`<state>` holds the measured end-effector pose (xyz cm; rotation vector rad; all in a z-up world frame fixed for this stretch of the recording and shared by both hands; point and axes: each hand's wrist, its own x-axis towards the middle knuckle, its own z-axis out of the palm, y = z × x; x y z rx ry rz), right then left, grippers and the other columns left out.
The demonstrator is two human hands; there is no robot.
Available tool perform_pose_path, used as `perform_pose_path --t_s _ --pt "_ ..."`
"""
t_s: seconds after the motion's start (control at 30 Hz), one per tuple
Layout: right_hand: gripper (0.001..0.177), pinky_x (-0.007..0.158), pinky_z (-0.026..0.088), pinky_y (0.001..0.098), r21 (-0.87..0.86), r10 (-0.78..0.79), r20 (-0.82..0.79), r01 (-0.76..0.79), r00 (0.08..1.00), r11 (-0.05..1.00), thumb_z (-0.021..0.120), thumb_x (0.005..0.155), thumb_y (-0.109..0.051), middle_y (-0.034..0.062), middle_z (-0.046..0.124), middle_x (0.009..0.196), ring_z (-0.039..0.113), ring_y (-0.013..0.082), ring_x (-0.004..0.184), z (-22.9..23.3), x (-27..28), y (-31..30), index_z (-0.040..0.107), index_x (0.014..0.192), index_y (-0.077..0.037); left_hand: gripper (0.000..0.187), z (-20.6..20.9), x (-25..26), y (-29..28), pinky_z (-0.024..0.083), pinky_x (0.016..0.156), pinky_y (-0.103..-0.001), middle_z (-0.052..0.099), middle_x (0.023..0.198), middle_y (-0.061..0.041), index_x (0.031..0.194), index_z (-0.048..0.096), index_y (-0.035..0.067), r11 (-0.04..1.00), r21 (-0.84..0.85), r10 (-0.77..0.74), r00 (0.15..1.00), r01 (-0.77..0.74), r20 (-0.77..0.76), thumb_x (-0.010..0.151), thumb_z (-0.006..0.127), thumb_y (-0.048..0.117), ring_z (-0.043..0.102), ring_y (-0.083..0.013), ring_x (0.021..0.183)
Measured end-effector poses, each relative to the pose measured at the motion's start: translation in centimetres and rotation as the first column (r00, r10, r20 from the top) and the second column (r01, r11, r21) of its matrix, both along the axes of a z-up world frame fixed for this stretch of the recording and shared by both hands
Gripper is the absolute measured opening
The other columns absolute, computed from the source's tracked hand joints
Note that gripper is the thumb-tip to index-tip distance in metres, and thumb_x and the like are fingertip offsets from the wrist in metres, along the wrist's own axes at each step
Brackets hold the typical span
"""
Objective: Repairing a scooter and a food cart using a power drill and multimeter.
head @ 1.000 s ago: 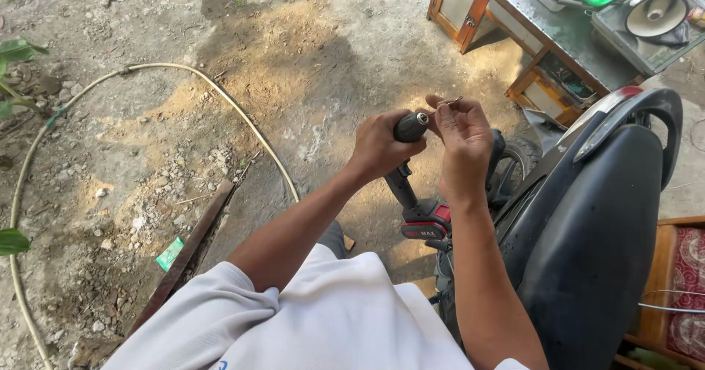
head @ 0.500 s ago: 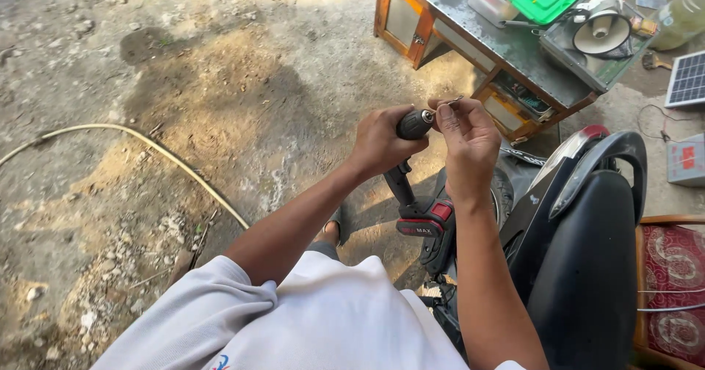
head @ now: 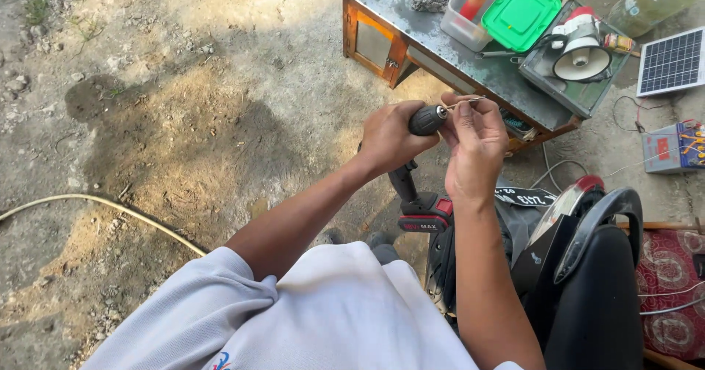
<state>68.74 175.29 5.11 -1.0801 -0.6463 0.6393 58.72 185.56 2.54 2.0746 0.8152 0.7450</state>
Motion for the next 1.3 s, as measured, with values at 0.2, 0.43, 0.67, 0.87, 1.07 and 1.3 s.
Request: perform_pose_path --t_s 0.2,0.43,0.67,0.87,1.07,1.3 --pt "0.01 0.095 0.058 0.0356 0.13 -0.024 -0.081 0.035 0.996 0.991 0.053 0.111 -0.016 0.0136 0.067 0.125 0.073 0.0227 0.11 -0.6 4.2 5.4 0.05 0.119 -0.009 0.036 -0.4 5.2 4.9 0.055 0.071 -0.048 0.074 0.081 -0.012 0.094 0.076 0.018 0.999 0.043 -0.027 1.0 0.027 -0.003 0.065 0.081 0.04 0.072 -0.0353 0.08" --pt "0.012 0.105 0.057 0.0411 0.155 -0.116 0.038 0.108 0.993 0.982 0.051 0.118 -0.014 0.019 0.062 0.136 0.067 0.0289 0.116 -2.3 13.7 11.1 0.049 0.126 -0.006 0.039 -1.3 13.5 10.9 0.055 0.073 -0.048 0.074 0.082 -0.012 0.094 0.076 0.015 0.998 0.015 -0.059 0.998 0.059 -0.019 0.067 0.081 0.042 0.073 -0.0339 0.082" --pt "0.014 0.103 0.059 0.0416 0.171 0.019 -0.027 -0.014 0.999 0.985 0.054 0.111 -0.014 0.0153 0.06 0.135 0.071 0.0313 0.116 -1.0 22.4 15.2 0.053 0.12 -0.004 0.036 -1.1 21.9 15.2 0.057 0.075 -0.045 0.075 0.081 -0.01 0.094 0.075 0.013 0.996 -0.033 -0.081 0.997 0.081 0.002 0.068 0.079 0.038 0.075 -0.0307 0.081" --pt "0.014 0.107 0.057 0.0359 0.112 -0.067 0.165 0.049 0.984 0.992 0.057 0.111 -0.01 0.0142 0.064 0.131 0.071 0.0266 0.117 -0.3 26.0 17.1 0.059 0.121 0.001 0.039 -0.4 26.2 17.4 0.056 0.075 -0.045 0.075 0.079 -0.012 0.096 0.076 0.012 0.994 -0.024 -0.105 0.994 0.105 -0.001 0.067 0.079 0.037 0.075 -0.0313 0.079" --pt "0.014 0.101 0.055 0.0313 0.054 -0.127 0.223 0.118 0.966 0.992 0.06 0.109 -0.009 0.0119 0.068 0.125 0.07 0.0204 0.114 -0.1 27.8 18.6 0.062 0.118 0.001 0.037 0.1 28.8 19.4 0.057 0.075 -0.045 0.076 0.08 -0.012 0.096 0.076 0.012 0.985 -0.04 -0.167 0.986 0.167 -0.001 0.068 0.077 0.037 0.076 -0.031 0.079" --pt "0.012 0.098 0.055 0.0291 0.039 -0.2 0.197 0.196 0.96 0.98 0.063 0.107 -0.008 0.0107 0.07 0.118 0.072 0.0188 0.109 0.3 28.9 20.9 0.065 0.114 0.001 0.035 0.1 30.7 22.4 0.056 0.073 -0.045 0.074 0.076 -0.013 0.09 0.074 0.008 0.97 -0.034 -0.238 0.969 0.24 0.061 0.069 0.078 0.036 0.075 -0.0329 0.077"
